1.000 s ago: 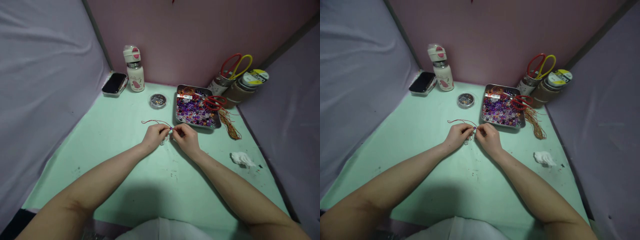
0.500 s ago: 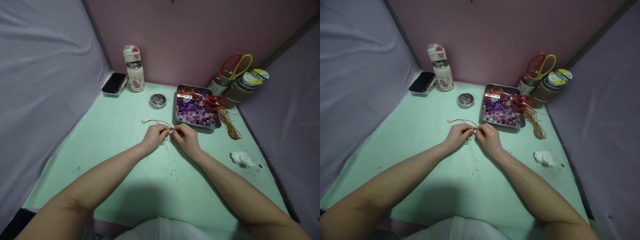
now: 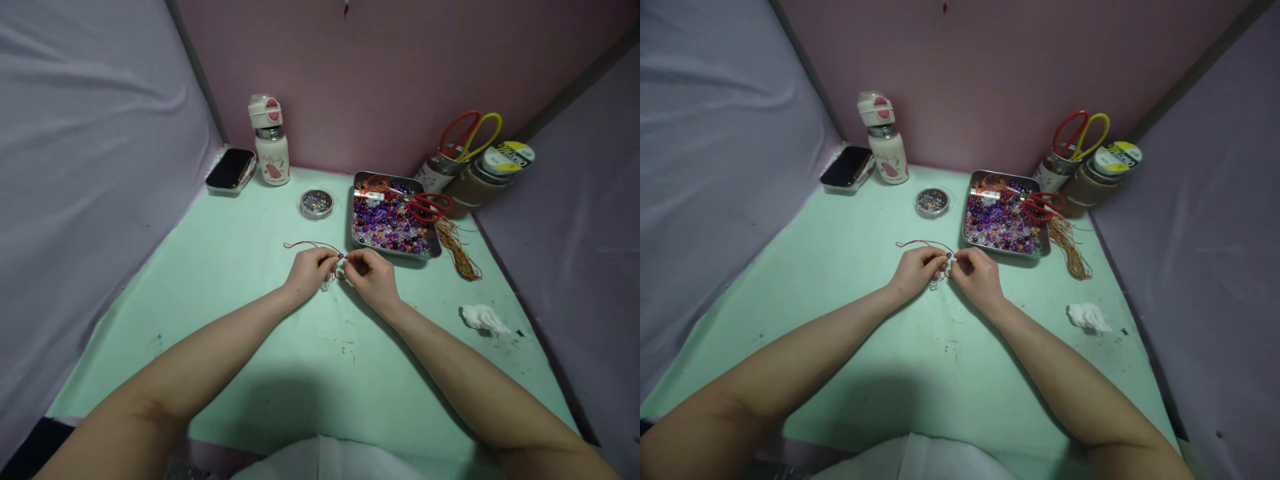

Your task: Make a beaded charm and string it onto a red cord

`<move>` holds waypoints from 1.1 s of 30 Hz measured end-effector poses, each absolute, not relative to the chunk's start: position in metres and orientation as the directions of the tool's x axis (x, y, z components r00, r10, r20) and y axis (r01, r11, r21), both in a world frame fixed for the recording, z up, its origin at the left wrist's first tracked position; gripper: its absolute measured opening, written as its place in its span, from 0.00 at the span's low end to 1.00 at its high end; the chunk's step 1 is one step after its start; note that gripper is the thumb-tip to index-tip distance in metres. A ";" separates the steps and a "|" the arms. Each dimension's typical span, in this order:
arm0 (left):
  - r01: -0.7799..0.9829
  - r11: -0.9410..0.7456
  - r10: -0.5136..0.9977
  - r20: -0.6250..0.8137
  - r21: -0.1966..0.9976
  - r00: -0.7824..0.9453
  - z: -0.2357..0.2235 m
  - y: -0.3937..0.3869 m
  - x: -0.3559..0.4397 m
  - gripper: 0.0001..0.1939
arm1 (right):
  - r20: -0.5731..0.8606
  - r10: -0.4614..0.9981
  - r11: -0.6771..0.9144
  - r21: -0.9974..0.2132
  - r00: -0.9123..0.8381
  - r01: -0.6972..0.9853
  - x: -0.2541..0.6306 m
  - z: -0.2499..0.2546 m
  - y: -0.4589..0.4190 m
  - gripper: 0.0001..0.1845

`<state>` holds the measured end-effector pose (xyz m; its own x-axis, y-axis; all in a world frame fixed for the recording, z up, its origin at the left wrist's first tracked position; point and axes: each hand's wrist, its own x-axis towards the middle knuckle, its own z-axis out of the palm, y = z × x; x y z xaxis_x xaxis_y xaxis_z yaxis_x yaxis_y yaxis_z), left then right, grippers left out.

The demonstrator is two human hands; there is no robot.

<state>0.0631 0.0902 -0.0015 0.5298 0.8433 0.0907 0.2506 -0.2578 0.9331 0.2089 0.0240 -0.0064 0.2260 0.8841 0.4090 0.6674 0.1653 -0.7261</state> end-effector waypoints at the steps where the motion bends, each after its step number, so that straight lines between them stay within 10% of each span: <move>1: 0.248 -0.259 0.842 0.092 0.933 0.532 -0.002 0.090 0.063 0.10 | 0.410 0.884 0.165 -0.723 0.224 0.670 0.209 -0.007 0.024 0.02; 24: 0.048 -0.052 0.936 0.032 0.997 0.350 -0.010 0.099 0.065 0.10 | 0.243 0.966 0.083 -0.618 0.090 0.782 0.202 -0.001 0.033 0.09; 33: 0.051 -0.054 0.940 0.033 0.997 0.339 -0.012 0.100 0.065 0.10 | 0.152 0.985 -0.021 -0.353 0.079 0.936 0.193 0.011 0.048 0.11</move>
